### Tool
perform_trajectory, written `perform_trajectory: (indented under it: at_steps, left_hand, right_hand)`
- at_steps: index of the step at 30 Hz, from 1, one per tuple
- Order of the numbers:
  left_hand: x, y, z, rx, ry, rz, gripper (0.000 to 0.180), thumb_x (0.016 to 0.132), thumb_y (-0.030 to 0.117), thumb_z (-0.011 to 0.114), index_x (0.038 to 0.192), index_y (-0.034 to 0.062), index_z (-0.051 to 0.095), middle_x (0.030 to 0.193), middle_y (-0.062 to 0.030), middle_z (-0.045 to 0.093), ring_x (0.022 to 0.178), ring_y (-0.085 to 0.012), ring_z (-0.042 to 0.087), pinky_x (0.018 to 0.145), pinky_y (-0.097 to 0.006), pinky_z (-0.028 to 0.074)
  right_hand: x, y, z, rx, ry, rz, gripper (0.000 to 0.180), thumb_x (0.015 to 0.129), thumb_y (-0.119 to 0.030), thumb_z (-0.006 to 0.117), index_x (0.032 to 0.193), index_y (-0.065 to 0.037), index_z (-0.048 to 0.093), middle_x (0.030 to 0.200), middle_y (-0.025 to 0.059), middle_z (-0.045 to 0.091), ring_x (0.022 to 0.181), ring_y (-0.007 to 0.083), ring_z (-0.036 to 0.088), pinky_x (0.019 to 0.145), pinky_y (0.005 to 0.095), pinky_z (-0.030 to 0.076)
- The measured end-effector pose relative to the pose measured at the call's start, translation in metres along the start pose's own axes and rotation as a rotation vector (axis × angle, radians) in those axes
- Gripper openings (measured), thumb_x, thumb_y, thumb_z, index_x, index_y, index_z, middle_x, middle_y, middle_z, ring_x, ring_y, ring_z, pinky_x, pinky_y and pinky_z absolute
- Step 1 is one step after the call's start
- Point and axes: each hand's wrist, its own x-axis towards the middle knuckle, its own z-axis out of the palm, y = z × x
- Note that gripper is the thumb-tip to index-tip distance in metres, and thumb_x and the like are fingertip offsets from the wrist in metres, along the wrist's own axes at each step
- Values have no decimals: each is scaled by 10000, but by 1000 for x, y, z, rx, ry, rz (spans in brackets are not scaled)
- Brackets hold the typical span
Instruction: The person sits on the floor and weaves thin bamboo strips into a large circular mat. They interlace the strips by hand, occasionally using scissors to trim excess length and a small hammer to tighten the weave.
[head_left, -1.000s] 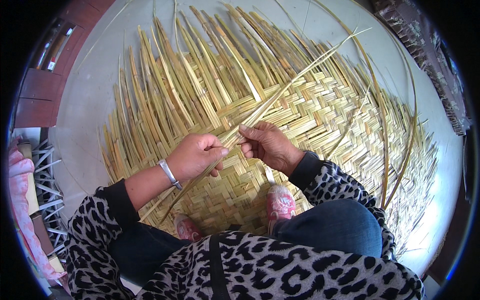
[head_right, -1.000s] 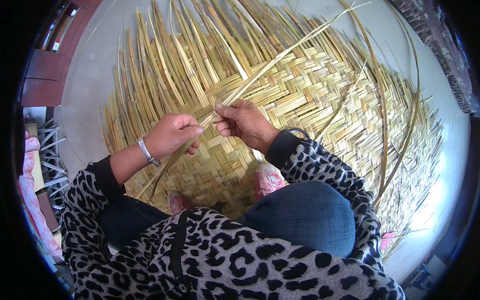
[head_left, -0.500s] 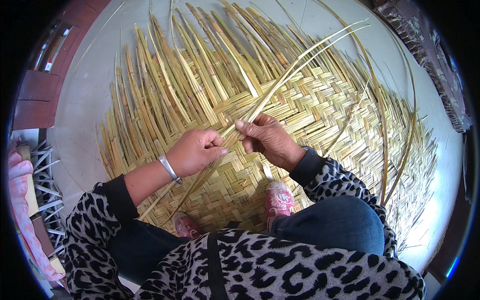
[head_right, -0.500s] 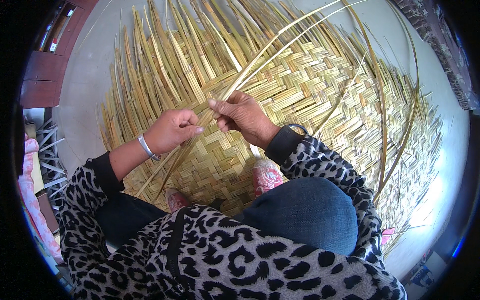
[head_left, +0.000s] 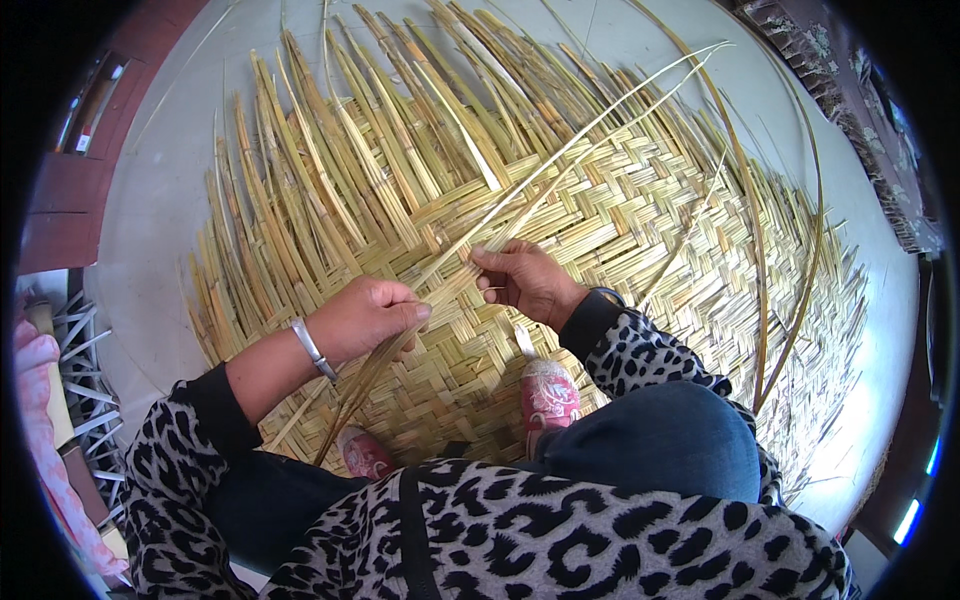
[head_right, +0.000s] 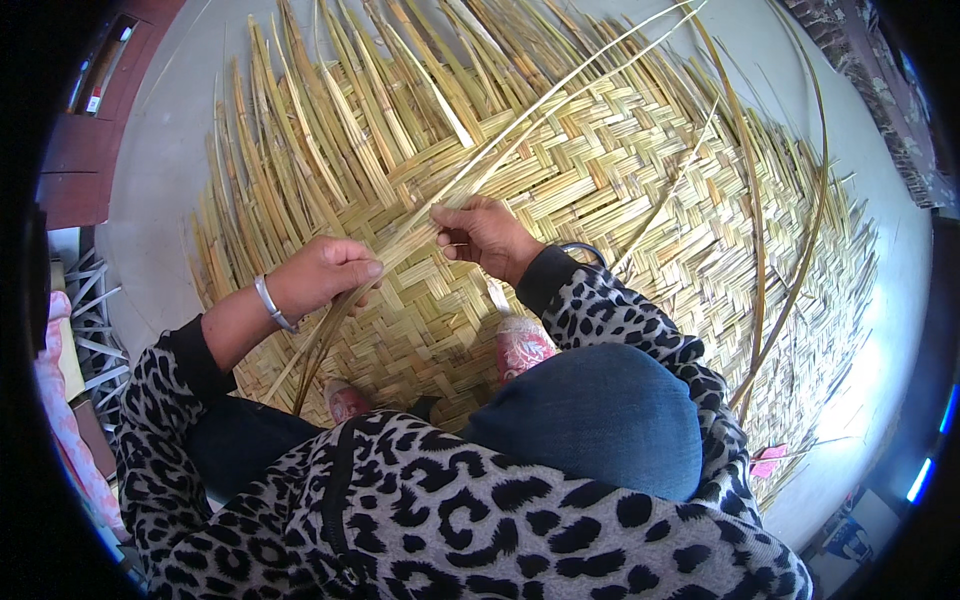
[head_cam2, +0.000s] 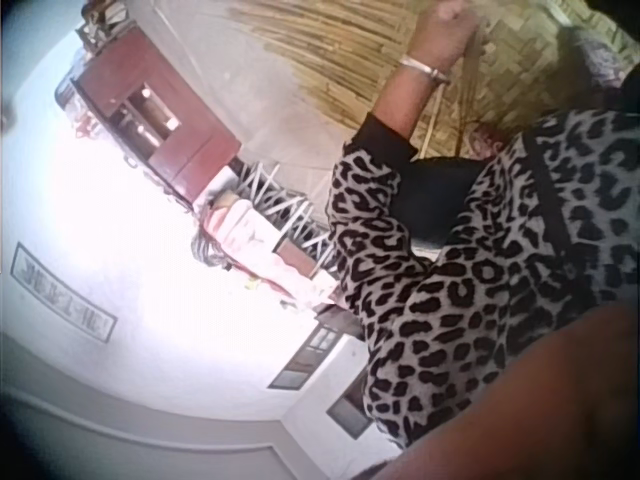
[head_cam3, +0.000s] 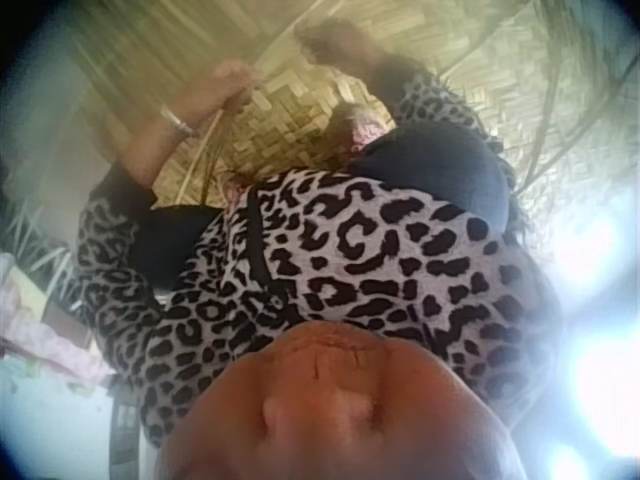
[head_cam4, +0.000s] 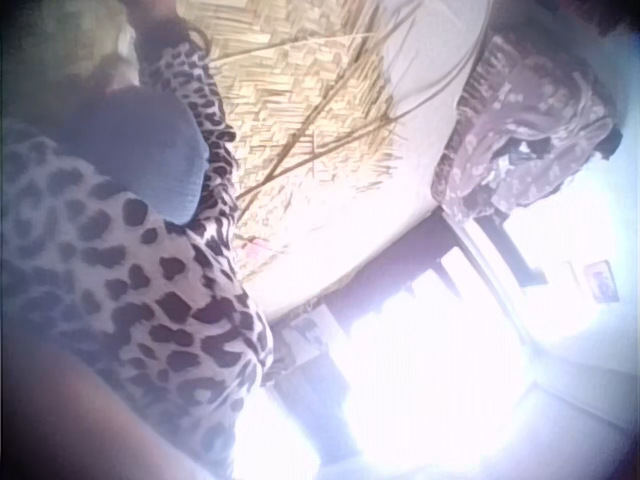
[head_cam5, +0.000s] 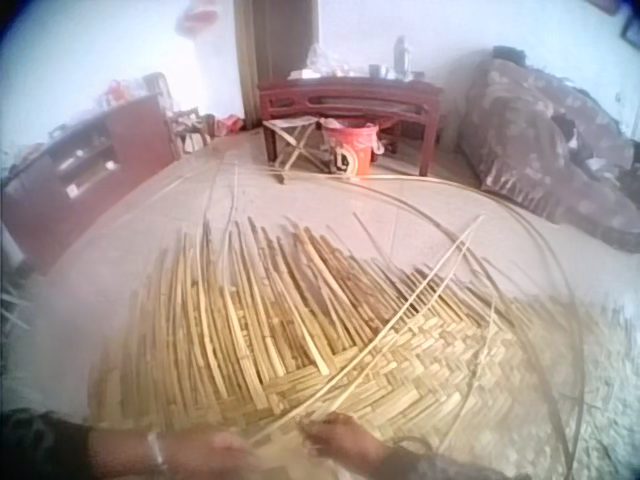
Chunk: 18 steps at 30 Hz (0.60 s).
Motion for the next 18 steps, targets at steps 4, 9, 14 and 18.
perform_trajectory:
  at_steps: [4, 9, 14, 18]
  left_hand:
    - [-3, 6, 1, 128, 15, 25, 286, 940, 265, 610, 839, 1, 655, 682, -55, 660, 616, -112, 630, 590, -267, 504]
    - [-10, 11, -1, 230, 7, 55, 282, 934, 248, 606, 811, -2, 650, 673, -53, 656, 610, -108, 626, 589, -266, 495]
    - [-24, 14, -19, 438, -9, 111, 274, 922, 236, 621, 772, 7, 636, 636, -35, 605, 588, -96, 565, 568, -275, 458]
    - [-37, 11, -33, 435, -30, 34, 259, 913, 233, 633, 782, 9, 636, 621, -17, 567, 593, -89, 513, 565, -277, 435]
  right_hand:
    - [7, 7, -4, -2, 10, -31, 107, 918, -156, 657, 945, -53, 666, 720, -9, 623, 620, 73, 597, 563, 200, 526]
    - [12, 7, -20, -109, 69, -116, 93, 889, -139, 692, 910, -62, 644, 742, -5, 616, 624, 78, 587, 548, 208, 506]
    - [27, -3, -49, -83, 140, -167, 110, 879, -123, 703, 899, -37, 637, 728, 19, 623, 598, 99, 592, 538, 220, 506]
    - [36, -15, -71, -71, 153, -275, 83, 886, -105, 687, 911, -27, 671, 765, 20, 655, 637, 98, 616, 563, 215, 515]
